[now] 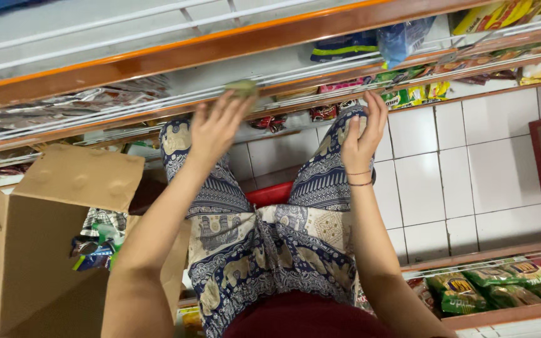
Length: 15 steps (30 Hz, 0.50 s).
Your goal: The person takes items from a cardboard box, wipes them with a cloth, and scans a biscuit pack using a handheld scanner.
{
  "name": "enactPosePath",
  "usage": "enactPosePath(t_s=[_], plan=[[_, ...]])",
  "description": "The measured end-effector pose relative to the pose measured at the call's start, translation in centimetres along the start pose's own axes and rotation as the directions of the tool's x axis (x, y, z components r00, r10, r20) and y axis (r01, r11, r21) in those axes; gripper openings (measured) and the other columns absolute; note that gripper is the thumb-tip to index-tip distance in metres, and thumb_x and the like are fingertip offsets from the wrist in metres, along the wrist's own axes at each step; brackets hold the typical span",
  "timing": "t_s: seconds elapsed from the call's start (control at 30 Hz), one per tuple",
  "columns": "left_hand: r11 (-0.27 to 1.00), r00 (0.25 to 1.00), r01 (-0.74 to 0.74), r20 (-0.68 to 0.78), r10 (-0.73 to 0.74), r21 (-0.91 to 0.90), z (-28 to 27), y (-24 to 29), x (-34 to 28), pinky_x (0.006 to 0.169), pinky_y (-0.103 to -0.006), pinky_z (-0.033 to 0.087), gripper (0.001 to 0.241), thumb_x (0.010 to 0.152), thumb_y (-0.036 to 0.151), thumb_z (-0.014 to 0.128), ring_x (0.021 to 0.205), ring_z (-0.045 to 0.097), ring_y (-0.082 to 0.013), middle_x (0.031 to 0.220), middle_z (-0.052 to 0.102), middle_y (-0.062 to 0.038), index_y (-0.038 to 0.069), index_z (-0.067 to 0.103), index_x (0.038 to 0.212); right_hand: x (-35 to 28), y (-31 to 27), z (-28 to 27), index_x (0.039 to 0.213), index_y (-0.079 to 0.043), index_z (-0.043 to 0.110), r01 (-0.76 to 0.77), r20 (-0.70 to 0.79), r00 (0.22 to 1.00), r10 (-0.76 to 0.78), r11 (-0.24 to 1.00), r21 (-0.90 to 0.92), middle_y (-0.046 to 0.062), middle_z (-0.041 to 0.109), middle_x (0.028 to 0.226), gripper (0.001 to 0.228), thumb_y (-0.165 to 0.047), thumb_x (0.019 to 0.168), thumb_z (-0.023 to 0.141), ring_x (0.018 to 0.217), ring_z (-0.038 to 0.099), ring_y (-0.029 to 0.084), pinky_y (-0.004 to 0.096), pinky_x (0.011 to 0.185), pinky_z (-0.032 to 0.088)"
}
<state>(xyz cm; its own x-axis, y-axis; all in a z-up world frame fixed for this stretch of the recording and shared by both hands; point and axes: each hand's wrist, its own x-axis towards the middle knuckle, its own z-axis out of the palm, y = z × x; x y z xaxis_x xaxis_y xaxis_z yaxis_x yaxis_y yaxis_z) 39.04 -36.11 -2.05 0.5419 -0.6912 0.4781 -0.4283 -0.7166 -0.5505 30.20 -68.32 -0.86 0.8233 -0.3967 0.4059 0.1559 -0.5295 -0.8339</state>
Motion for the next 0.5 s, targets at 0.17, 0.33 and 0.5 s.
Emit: enactPosePath(t_s=[0.17,0.33,0.5], plan=[[0.996,0.996,0.072,0.058,-0.069,-0.06,0.3,-0.8,-1.4,0.128,-0.0558,-0.009,0.049,0.107,0.03,0.056,0.135,0.055,-0.016,0.139,0.061,0.003,0.022,0.053,0.155,-0.2,0.2,0.7,0.146,0.0,0.053,0.039,0.023,0.999,-0.039,0.999,0.0,0.018,0.05,0.148,0.04,-0.01,0.107,0.052,0.137,0.054,0.035,0.042,0.115,0.047],[0.931,0.98,-0.14,-0.183,0.081,-0.338,1.4,5.8,8.3,0.116,-0.0361,0.033,0.055,0.107,0.027,0.055,0.137,0.054,-0.0175,0.15,0.059,-0.004,0.012,0.049,0.159,0.3,0.3,0.0,0.146,0.0,0.052,0.012,0.04,0.999,-0.012,1.0,-0.009,0.018,0.05,0.147,0.041,-0.011,0.106,0.053,0.134,0.057,0.034,0.04,0.113,0.049],[0.904,0.964,-0.208,-0.233,0.126,-0.373,-0.6,10.3,15.8,0.119,-0.035,0.034,0.061,0.102,0.029,0.054,0.142,0.051,-0.0151,0.153,0.055,-0.003,0.012,0.044,0.161,0.8,0.6,-1.2,0.147,0.0,0.051,-0.014,-0.03,0.999,0.015,0.999,0.034,0.018,0.049,0.147,0.041,-0.009,0.107,0.054,0.131,0.058,0.032,0.04,0.11,0.051]])
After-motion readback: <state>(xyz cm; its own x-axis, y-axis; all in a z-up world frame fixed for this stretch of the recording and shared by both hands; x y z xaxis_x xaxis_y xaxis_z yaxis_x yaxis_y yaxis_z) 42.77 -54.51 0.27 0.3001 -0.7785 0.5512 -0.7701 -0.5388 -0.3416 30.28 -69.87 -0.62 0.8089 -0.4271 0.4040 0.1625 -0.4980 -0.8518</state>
